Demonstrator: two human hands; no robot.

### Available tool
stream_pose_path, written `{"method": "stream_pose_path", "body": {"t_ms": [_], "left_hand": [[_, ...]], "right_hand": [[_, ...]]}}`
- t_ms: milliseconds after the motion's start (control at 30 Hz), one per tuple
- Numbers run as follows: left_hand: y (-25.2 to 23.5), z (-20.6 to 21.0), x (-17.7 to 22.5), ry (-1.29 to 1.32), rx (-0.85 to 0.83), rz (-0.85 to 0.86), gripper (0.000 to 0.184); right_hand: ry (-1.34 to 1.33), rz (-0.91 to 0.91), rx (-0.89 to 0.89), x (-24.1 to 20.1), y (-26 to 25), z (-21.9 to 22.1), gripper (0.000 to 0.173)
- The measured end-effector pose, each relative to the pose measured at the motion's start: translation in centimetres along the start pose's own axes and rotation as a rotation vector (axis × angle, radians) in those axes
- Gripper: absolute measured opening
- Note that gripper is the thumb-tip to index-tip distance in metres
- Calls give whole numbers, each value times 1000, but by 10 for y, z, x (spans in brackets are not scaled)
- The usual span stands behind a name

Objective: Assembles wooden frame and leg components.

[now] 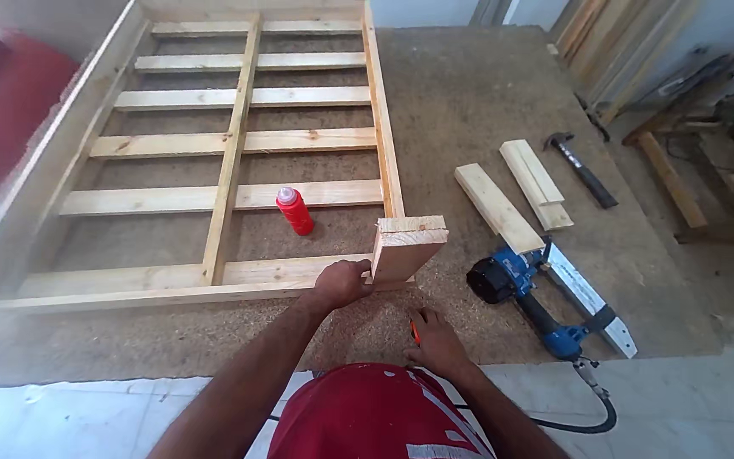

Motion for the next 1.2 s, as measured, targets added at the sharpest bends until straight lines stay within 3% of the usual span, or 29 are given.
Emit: {"method": "stream_pose_path", "body": {"t_ms": [167, 300, 400, 567, 633, 767, 833, 933, 1033, 1100, 1200], "left_hand": [[-1, 1, 3, 21, -5, -18, 26], [-2, -1, 2, 43, 0, -19, 23], [-3, 1, 0, 38, 5, -12, 22], [-3, 0, 2, 49, 2, -36, 20], [-4, 0, -1, 54, 6, -38, 22], [-3, 0, -3, 53, -20, -43, 26], [-5, -2, -4, 60, -20, -30, 26], [-7, 2, -6, 82, -24, -27, 28], [-9, 3, -10, 84, -21, -26, 32], [-8, 3, -10, 80, -48, -31, 34], [-6, 4, -11, 6, -110, -23, 44]], "right_hand": [[-44, 20, -6, 4, -1, -6, 97], [-405, 151, 223, -6, -11, -81, 101], [-542, 32, 370, -26, -25, -140, 96], [-427, -100, 207, -41, -33, -149, 75], [-393, -6, 254, -12, -30, -142, 73], [-186, 301, 513, 86, -18, -127, 67], [-73, 384, 508, 129, -15, -113, 77], [39, 413, 500, 150, -7, -99, 89], [55, 587, 411, 159, -2, -94, 101], [94, 622, 343, 178, -1, -82, 101], [95, 560, 414, 215, -5, -62, 89]]}}
Point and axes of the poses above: each hand's wrist, its own y-axis away from the middle knuckle, its own z-axis out of the palm, x = y × z, the point moved 4 cm from there along -y, towards the middle knuckle, and after that the axes turned 9 degrees about x, right-handed, at the moved point
